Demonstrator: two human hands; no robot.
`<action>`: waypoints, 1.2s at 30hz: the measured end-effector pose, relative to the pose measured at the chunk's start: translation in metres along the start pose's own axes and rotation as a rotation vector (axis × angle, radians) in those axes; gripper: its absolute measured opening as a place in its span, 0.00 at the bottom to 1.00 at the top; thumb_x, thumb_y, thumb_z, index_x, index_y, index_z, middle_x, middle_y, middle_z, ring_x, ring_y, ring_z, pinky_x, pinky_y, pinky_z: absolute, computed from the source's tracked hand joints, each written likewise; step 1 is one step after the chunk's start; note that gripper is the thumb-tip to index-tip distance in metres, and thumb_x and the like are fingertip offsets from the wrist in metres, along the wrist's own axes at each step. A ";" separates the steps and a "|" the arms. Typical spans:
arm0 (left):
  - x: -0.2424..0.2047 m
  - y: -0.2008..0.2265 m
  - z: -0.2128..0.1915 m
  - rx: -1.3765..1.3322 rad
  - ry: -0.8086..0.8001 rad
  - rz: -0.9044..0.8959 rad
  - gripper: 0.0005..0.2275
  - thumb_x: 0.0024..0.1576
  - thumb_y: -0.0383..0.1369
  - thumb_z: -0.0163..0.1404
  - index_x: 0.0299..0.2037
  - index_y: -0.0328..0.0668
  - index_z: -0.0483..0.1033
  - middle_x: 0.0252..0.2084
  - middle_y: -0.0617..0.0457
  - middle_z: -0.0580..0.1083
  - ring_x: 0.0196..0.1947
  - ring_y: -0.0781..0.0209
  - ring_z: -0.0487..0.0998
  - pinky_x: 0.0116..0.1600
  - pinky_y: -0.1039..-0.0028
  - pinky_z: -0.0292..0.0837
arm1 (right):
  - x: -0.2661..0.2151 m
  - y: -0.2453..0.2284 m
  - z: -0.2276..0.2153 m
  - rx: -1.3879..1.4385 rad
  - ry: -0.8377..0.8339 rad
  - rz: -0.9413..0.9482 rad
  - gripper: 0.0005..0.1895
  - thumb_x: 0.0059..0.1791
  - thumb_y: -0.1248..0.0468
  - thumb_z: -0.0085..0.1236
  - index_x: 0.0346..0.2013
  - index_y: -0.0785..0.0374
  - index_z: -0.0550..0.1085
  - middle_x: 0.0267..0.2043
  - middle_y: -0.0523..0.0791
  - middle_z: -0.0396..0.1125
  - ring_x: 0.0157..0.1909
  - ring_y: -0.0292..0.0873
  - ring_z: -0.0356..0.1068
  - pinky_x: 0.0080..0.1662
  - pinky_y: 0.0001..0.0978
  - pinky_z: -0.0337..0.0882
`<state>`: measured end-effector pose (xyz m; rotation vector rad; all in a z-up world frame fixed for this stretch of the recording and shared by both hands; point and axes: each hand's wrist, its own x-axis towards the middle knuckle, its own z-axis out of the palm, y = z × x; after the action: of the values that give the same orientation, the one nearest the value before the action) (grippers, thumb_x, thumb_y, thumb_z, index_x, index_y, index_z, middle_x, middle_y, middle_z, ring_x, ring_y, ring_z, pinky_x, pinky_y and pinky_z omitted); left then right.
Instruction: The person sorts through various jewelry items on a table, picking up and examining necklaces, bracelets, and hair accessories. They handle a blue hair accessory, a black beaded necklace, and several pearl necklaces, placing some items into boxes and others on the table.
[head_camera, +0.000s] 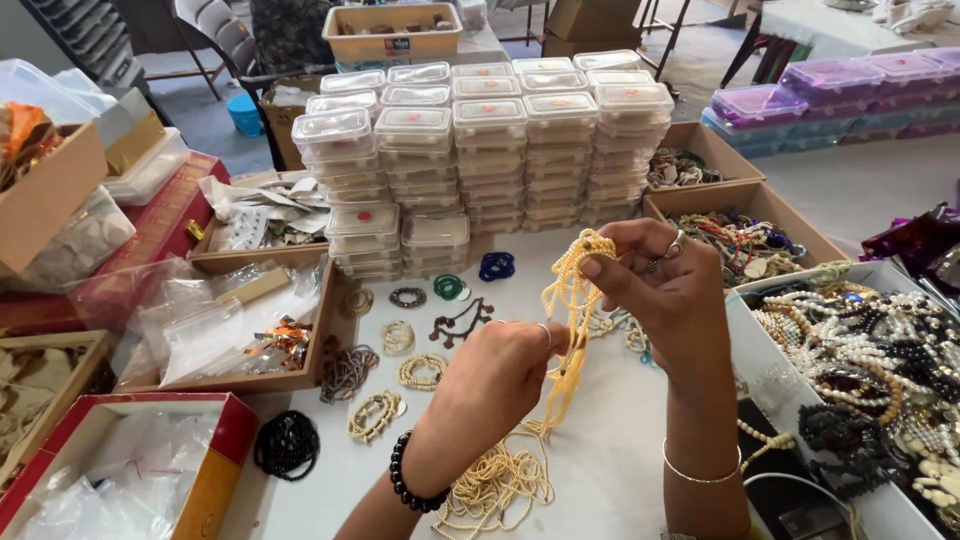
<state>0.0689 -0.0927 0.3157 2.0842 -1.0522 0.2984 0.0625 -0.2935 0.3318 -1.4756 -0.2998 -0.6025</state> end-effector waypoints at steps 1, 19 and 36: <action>0.000 0.000 0.000 0.043 -0.026 -0.043 0.09 0.55 0.24 0.51 0.43 0.43 0.82 0.32 0.44 0.78 0.34 0.45 0.80 0.38 0.60 0.75 | 0.000 0.001 0.001 0.003 -0.006 -0.008 0.15 0.47 0.69 0.68 0.45 0.73 0.76 0.34 0.44 0.74 0.29 0.30 0.69 0.31 0.21 0.70; 0.012 -0.004 0.026 0.223 0.063 -0.216 0.18 0.56 0.44 0.58 0.23 0.35 0.77 0.20 0.41 0.73 0.23 0.43 0.77 0.30 0.57 0.72 | -0.003 0.007 0.014 -0.029 -0.074 0.025 0.13 0.48 0.71 0.67 0.45 0.73 0.76 0.35 0.45 0.74 0.29 0.31 0.70 0.32 0.21 0.70; -0.001 0.009 -0.032 -0.266 -0.080 -0.190 0.10 0.54 0.34 0.57 0.40 0.35 0.79 0.32 0.46 0.81 0.36 0.58 0.86 0.43 0.73 0.80 | -0.008 -0.021 -0.026 -0.361 -0.095 0.099 0.12 0.47 0.69 0.68 0.43 0.72 0.79 0.32 0.43 0.73 0.31 0.27 0.68 0.32 0.18 0.66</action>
<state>0.0656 -0.0723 0.3422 1.9483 -0.8791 -0.0193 0.0398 -0.3168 0.3423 -1.8591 -0.1960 -0.5251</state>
